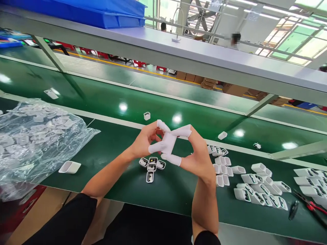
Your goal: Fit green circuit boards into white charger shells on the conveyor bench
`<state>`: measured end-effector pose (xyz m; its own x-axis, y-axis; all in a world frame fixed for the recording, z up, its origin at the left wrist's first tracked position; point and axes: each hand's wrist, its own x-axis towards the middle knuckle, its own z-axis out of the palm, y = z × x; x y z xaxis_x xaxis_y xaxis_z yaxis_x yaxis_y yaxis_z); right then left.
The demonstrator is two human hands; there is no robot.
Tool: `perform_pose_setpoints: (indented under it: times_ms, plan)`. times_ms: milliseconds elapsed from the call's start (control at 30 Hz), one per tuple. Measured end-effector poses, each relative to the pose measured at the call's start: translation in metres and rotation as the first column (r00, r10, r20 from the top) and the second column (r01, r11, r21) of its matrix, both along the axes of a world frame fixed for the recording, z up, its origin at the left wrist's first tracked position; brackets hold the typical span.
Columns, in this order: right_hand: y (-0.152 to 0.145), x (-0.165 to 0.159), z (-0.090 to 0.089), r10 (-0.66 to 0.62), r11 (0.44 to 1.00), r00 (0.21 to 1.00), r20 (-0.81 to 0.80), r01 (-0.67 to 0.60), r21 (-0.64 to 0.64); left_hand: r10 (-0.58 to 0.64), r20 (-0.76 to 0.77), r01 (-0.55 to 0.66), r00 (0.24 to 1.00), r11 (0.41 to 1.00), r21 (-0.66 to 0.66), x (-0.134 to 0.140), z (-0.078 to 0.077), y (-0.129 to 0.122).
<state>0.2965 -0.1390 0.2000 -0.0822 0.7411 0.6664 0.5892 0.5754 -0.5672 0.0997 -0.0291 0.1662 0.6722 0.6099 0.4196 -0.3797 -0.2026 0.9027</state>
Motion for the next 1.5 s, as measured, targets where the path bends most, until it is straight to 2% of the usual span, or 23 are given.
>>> perform_pose_setpoints:
  times_ms: [67,133,267,433,600,800,967,1033,1167,1233,1367,1500]
  plan:
    - [0.009,0.002,-0.008,0.038,0.999,0.976,-0.216,-0.037,0.009,-0.050,0.044,0.046,0.998,0.995,0.093,-0.003,0.002,0.004]
    - [0.018,0.001,-0.016,0.062,0.998,0.918,-0.391,-0.064,0.009,-0.030,0.048,0.023,0.998,0.990,0.137,-0.004,0.004,0.005]
    - [0.032,-0.006,-0.025,0.019,0.995,0.857,-0.516,-0.068,-0.077,0.108,-0.004,-0.106,0.994,0.986,0.129,-0.001,0.002,0.001]
    - [0.033,-0.006,-0.021,0.010,0.980,0.892,-0.451,-0.099,-0.172,0.157,-0.004,-0.157,0.988,0.987,0.037,0.002,-0.003,-0.001]
    - [0.030,0.003,-0.017,0.060,0.942,0.932,-0.359,-0.172,-0.289,0.097,-0.037,-0.097,0.995,0.995,-0.007,0.004,-0.003,0.000]
    - [0.031,0.004,-0.016,0.104,0.927,0.941,-0.321,-0.209,-0.313,0.017,-0.042,-0.020,0.999,0.997,-0.077,0.007,-0.007,0.005]
    - [0.036,0.005,-0.022,0.097,0.929,0.916,-0.388,-0.224,-0.295,-0.036,-0.045,0.028,0.998,0.987,-0.160,0.009,-0.009,0.004]
    - [0.039,0.006,-0.025,0.079,0.944,0.916,-0.394,-0.195,-0.265,-0.019,-0.069,0.010,0.997,0.990,-0.138,0.008,-0.008,0.002]
    - [0.042,0.010,-0.024,0.049,0.969,0.927,-0.372,-0.135,-0.208,0.072,-0.129,-0.070,0.989,0.997,0.025,0.004,-0.006,0.002]
    - [0.041,0.012,-0.021,0.049,0.971,0.942,-0.332,-0.122,-0.204,0.099,-0.122,-0.092,0.988,0.994,0.059,0.004,-0.005,0.003]
    - [0.039,0.010,-0.019,0.069,0.963,0.971,-0.227,-0.125,-0.240,0.128,-0.056,-0.128,0.990,0.992,0.015,0.005,-0.006,0.007]
    - [0.042,0.005,-0.024,0.147,0.952,0.958,-0.248,-0.205,-0.228,0.101,-0.009,-0.101,0.995,0.994,-0.046,0.008,-0.008,0.006]
